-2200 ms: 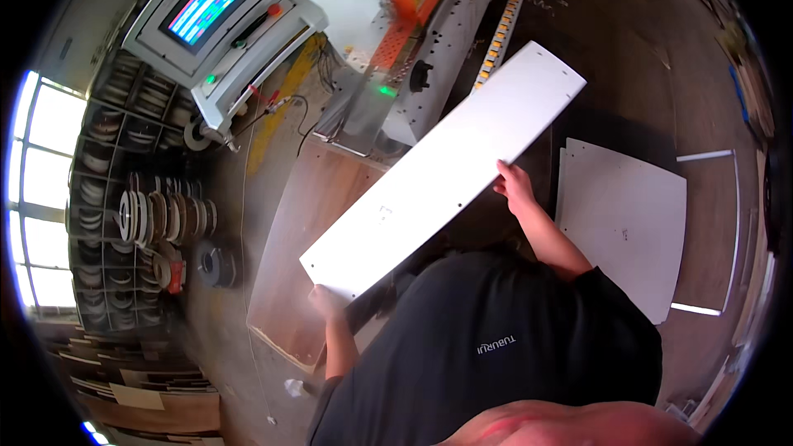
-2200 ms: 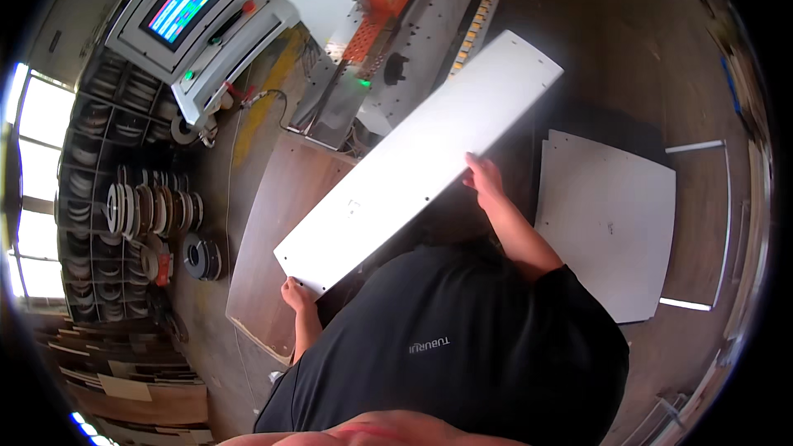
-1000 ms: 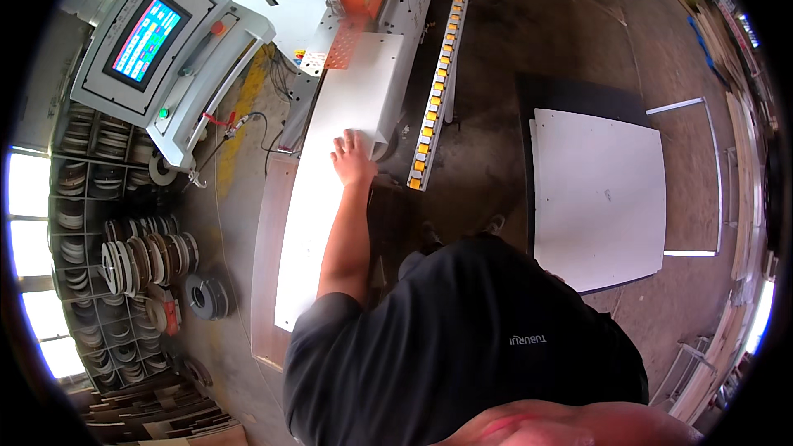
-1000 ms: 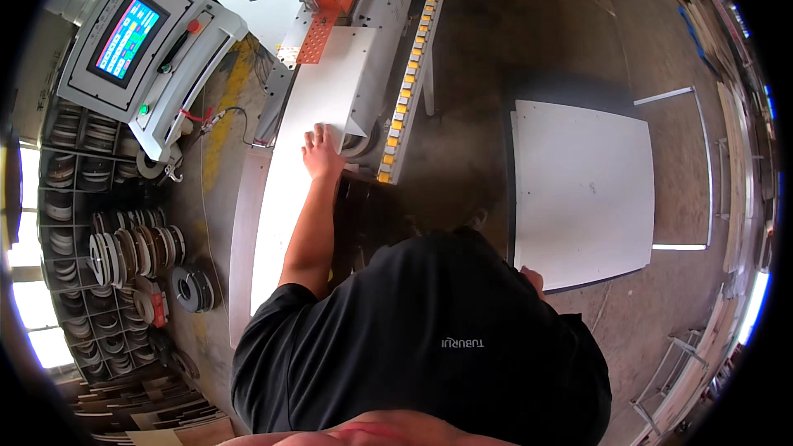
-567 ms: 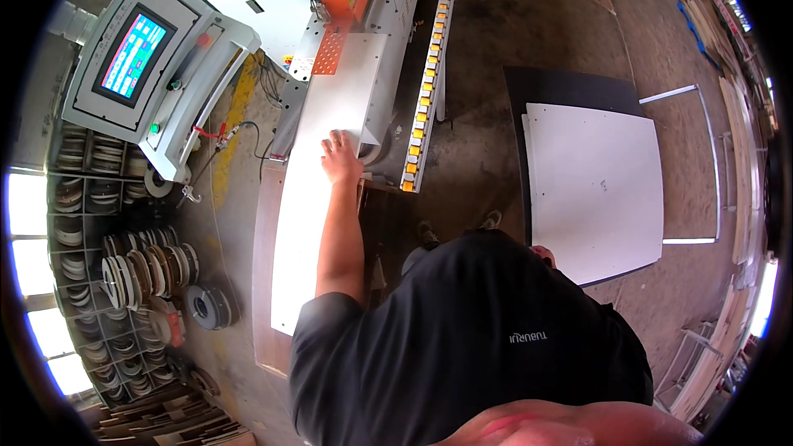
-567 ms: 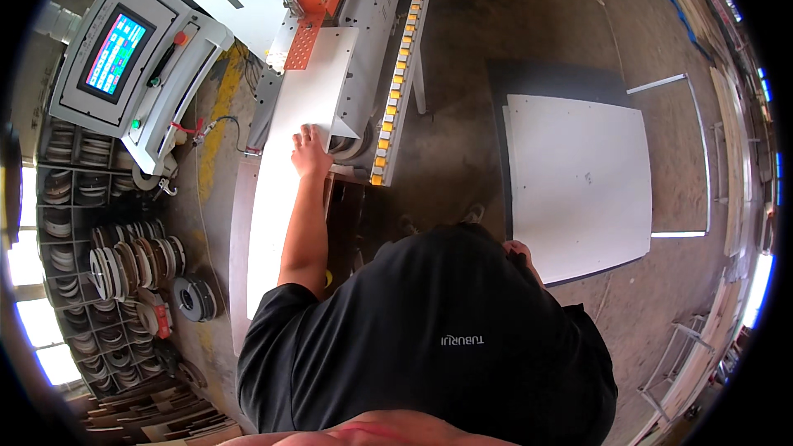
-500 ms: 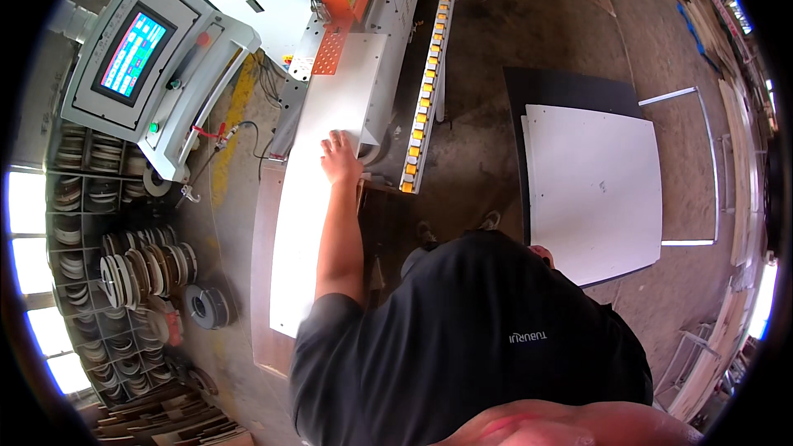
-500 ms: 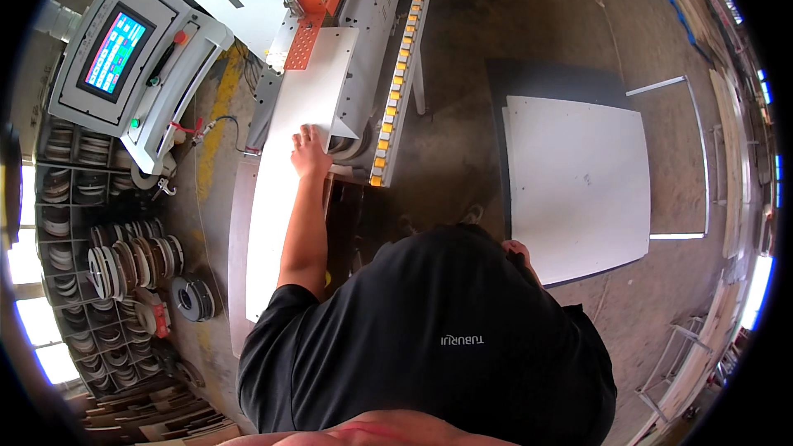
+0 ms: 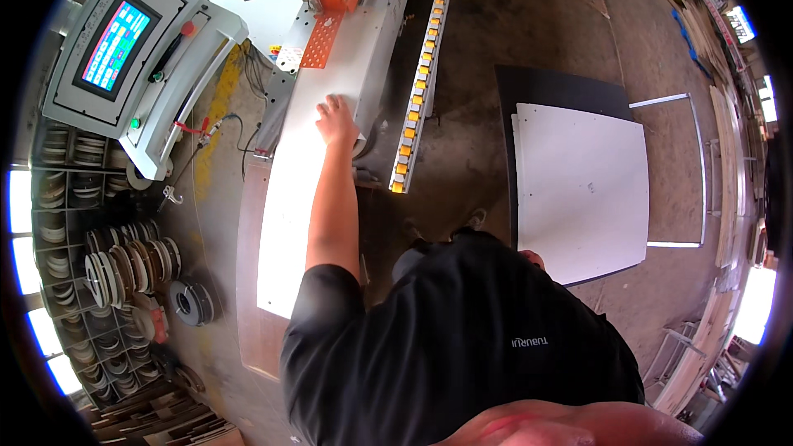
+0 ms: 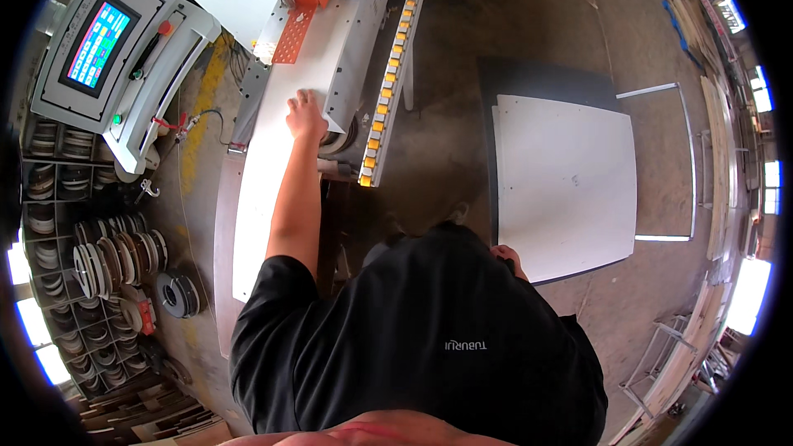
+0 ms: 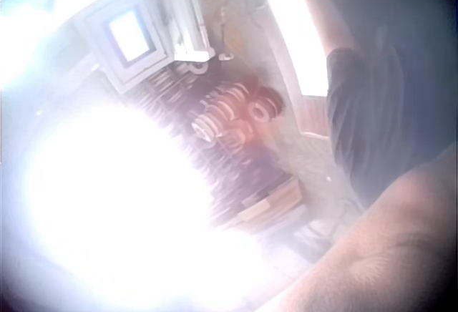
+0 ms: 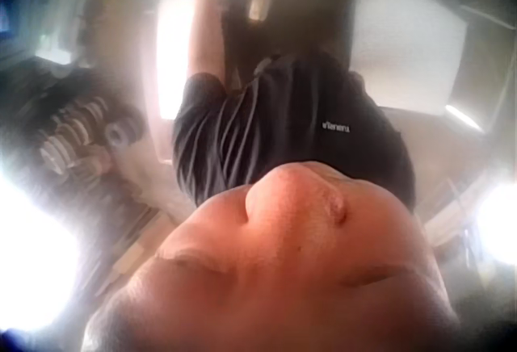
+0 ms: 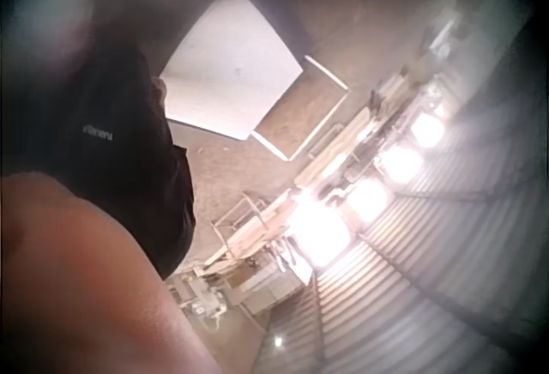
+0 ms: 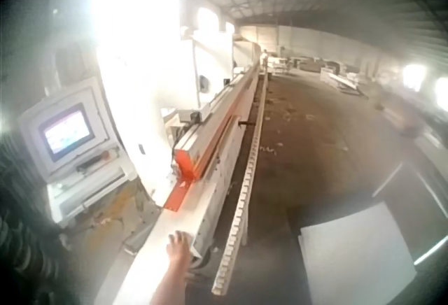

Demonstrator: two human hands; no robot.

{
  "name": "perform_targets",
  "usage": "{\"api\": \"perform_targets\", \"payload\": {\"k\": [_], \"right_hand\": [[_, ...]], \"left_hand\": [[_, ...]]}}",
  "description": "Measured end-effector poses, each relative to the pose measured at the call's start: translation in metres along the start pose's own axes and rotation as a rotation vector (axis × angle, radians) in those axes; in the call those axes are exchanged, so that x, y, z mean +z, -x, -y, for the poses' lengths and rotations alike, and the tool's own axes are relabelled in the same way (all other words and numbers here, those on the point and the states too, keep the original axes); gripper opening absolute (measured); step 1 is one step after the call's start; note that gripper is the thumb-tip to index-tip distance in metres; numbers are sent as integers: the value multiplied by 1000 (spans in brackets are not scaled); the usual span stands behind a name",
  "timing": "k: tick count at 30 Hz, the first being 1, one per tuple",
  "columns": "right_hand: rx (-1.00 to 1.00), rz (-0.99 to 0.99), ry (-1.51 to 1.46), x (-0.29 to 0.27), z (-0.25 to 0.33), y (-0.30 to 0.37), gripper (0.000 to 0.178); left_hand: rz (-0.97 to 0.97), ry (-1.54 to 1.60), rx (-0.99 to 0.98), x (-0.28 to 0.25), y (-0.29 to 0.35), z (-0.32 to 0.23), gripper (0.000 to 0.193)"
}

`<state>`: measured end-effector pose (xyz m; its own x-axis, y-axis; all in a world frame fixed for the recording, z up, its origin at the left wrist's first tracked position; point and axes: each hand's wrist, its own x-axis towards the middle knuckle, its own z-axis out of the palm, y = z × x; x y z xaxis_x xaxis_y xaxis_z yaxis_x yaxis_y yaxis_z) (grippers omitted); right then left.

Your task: The person repeatedly picks up white rectangular panels from a stack, places them onto a machine's conveyor belt, and then retrieves them after processing to place them onto a separate stack. The person handles the panels one at a time throughout the clip.

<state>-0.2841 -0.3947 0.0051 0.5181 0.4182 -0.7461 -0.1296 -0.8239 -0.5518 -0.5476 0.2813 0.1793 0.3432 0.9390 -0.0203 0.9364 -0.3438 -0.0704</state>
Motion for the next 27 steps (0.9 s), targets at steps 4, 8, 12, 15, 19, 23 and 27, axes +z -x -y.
{"api": "perform_targets", "payload": {"k": [4,8,12,15,19,23,27], "right_hand": [[-72,46,85,-1,-12,-5,44],[-159,41,-71,-8,-43,-7,45],[-64,68,111,-4,-2,0,44],[-62,81,142,-8,10,0,42],[-103,136,220,-15,11,-25,40],[-162,198,315,-14,22,-47,38],[-244,233,398,-8,41,-55,36]], "left_hand": [[-44,74,34,4,-18,0,85],[-112,305,101,14,-3,3,66],[-290,331,126,45,72,44,50],[-304,349,101,42,143,63,45],[-289,323,52,37,231,100,42],[-250,280,-11,40,286,124,43],[-261,284,18,38,264,112,42]]}}
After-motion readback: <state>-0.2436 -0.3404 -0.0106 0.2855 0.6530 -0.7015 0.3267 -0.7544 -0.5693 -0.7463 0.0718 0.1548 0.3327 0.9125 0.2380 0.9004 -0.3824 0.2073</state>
